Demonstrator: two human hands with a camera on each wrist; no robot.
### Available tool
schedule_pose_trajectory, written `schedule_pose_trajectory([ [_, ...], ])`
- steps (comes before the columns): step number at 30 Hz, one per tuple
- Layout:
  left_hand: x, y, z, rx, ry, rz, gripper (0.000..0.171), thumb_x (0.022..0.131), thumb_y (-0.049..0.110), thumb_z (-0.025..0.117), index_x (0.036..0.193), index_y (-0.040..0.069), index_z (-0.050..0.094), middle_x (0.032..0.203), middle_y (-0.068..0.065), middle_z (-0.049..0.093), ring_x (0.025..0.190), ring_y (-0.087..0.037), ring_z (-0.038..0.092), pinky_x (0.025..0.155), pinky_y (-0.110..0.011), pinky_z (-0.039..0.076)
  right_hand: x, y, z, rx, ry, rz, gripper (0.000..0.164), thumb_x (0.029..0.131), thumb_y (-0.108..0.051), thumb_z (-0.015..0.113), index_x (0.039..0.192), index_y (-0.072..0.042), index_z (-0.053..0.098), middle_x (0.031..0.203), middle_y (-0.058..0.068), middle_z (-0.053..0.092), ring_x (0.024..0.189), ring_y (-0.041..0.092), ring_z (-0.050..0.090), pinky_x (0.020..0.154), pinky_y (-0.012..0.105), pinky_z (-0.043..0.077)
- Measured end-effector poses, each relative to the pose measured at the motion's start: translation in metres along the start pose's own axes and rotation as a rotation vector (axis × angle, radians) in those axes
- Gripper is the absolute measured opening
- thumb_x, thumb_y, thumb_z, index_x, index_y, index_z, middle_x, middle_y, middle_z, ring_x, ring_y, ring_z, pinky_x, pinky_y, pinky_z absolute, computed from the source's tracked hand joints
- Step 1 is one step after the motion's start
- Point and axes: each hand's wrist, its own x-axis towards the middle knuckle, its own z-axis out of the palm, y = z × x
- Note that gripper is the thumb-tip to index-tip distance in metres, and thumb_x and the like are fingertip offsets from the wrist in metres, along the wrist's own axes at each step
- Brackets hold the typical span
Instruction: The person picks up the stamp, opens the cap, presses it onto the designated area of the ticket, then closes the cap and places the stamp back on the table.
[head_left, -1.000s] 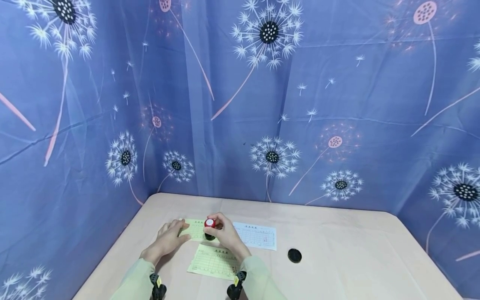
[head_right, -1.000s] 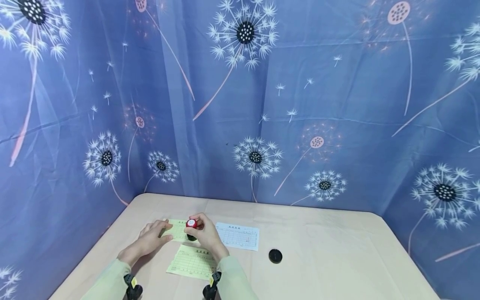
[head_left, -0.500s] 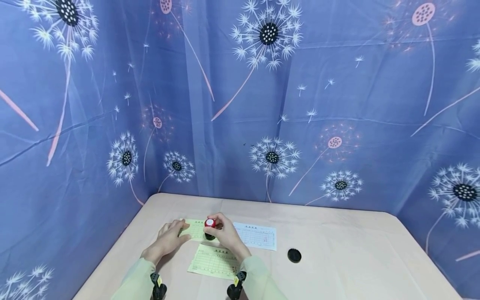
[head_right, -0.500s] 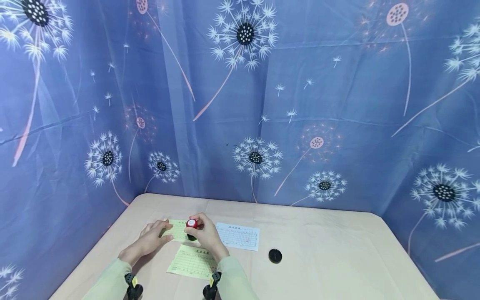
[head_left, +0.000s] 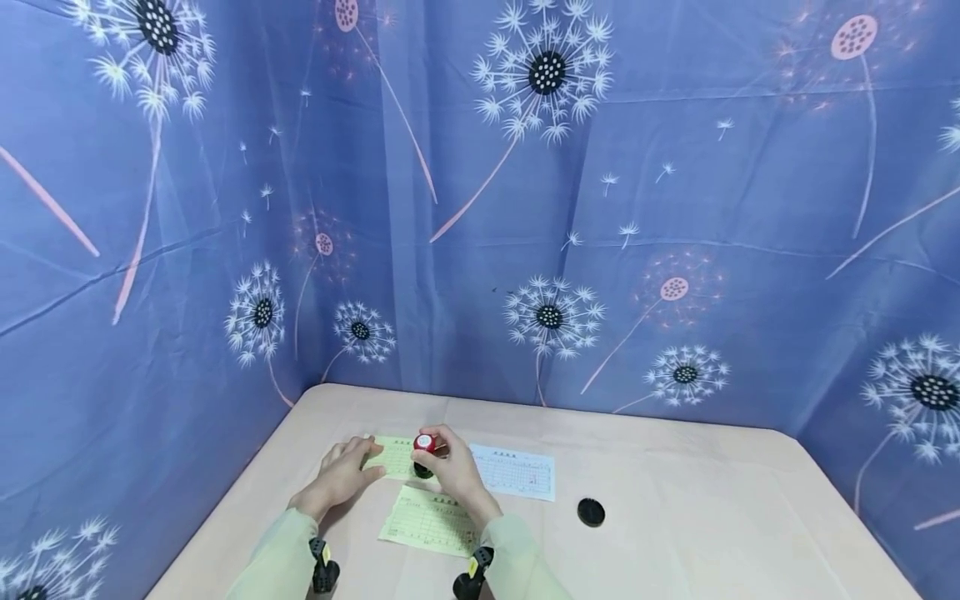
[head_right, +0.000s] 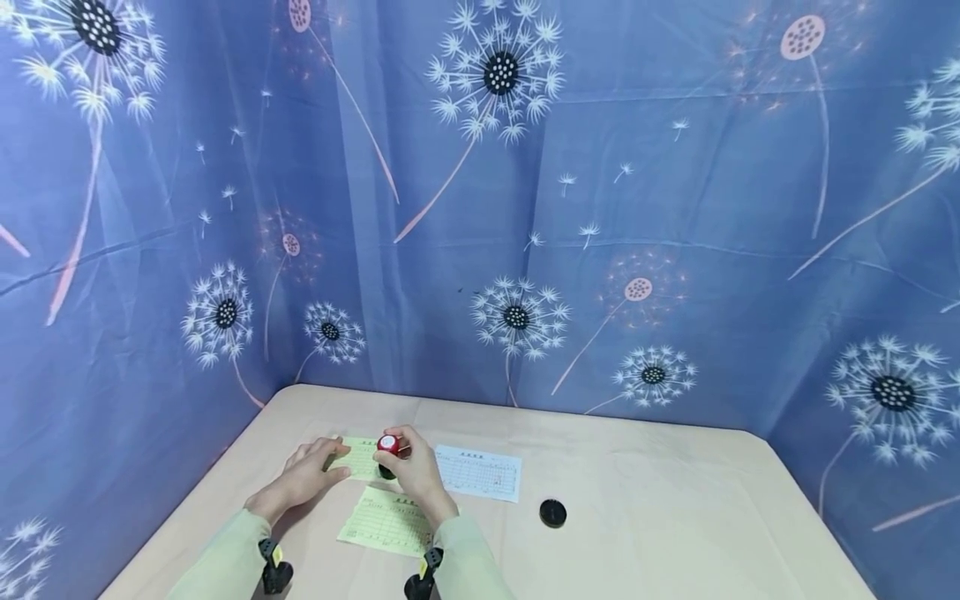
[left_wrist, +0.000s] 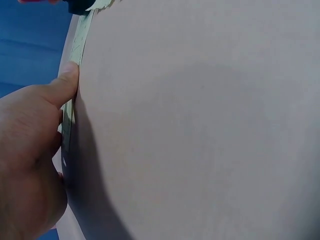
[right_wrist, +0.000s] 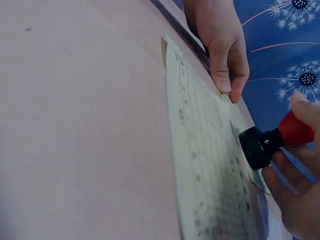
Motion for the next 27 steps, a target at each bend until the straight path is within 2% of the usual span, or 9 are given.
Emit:
schedule_pose_trajectory([
  [5, 0.001, 0.004, 0.001, -0.018, 0.0, 0.025, 0.042, 0.096, 0.029, 0.065, 0.133, 0.01, 0.059, 0.153, -0.016, 0.041, 0.132, -0.038, 0.036, 0.113, -0.059, 0.024, -0.001, 0.014, -0.01, 0.003, 0.102, -0.017, 0.038, 0.088, -0.022, 0.076, 0.123, -0.011, 0.066, 0.103, 0.008, 0.069, 0.088, 0.015, 0.064, 0.078, 0.024, 0.051],
  [9, -0.001, 0.002, -0.001, -0.026, -0.001, 0.016, 0.043, 0.096, 0.03, 0.065, 0.133, 0.01, 0.059, 0.155, -0.016, 0.04, 0.134, -0.038, 0.035, 0.113, -0.059, 0.022, -0.005, 0.016, -0.019, 0.047, 0.136, -0.024, 0.039, 0.087, -0.024, 0.077, 0.123, -0.014, 0.066, 0.105, 0.008, 0.07, 0.089, 0.012, 0.064, 0.077, 0.022, 0.052],
  [11, -0.001, 0.0, -0.001, -0.026, -0.003, 0.016, 0.043, 0.096, 0.03, 0.065, 0.133, 0.01, 0.058, 0.155, -0.017, 0.039, 0.134, -0.038, 0.035, 0.113, -0.059, 0.021, -0.007, 0.016, -0.022, 0.076, 0.148, -0.045, 0.04, 0.087, -0.024, 0.077, 0.124, -0.012, 0.066, 0.106, 0.009, 0.071, 0.09, 0.011, 0.063, 0.078, 0.021, 0.052],
  [16, 0.001, -0.003, 0.001, -0.015, 0.003, 0.027, 0.043, 0.096, 0.03, 0.065, 0.134, 0.01, 0.058, 0.154, -0.017, 0.039, 0.133, -0.038, 0.035, 0.112, -0.06, 0.022, -0.014, 0.012, -0.029, 0.148, 0.171, -0.092, 0.04, 0.089, -0.019, 0.075, 0.126, -0.007, 0.064, 0.11, 0.016, 0.071, 0.089, 0.008, 0.063, 0.077, 0.02, 0.052],
  [22, 0.001, -0.002, 0.003, -0.017, 0.011, 0.011, 0.045, 0.095, 0.032, 0.065, 0.134, 0.011, 0.058, 0.155, -0.016, 0.04, 0.134, -0.037, 0.035, 0.114, -0.059, 0.023, -0.029, -0.003, -0.038, 0.189, 0.169, -0.061, 0.037, 0.087, -0.017, 0.077, 0.123, -0.014, 0.066, 0.11, 0.016, 0.071, 0.087, 0.006, 0.063, 0.078, 0.02, 0.051],
  [27, 0.001, -0.004, 0.002, -0.016, 0.013, 0.025, 0.045, 0.095, 0.032, 0.065, 0.134, 0.01, 0.058, 0.153, -0.017, 0.04, 0.133, -0.038, 0.035, 0.113, -0.058, 0.022, -0.035, -0.007, -0.046, 0.208, 0.195, -0.054, 0.037, 0.086, -0.014, 0.077, 0.121, -0.013, 0.066, 0.108, 0.017, 0.071, 0.085, 0.007, 0.064, 0.077, 0.02, 0.051],
])
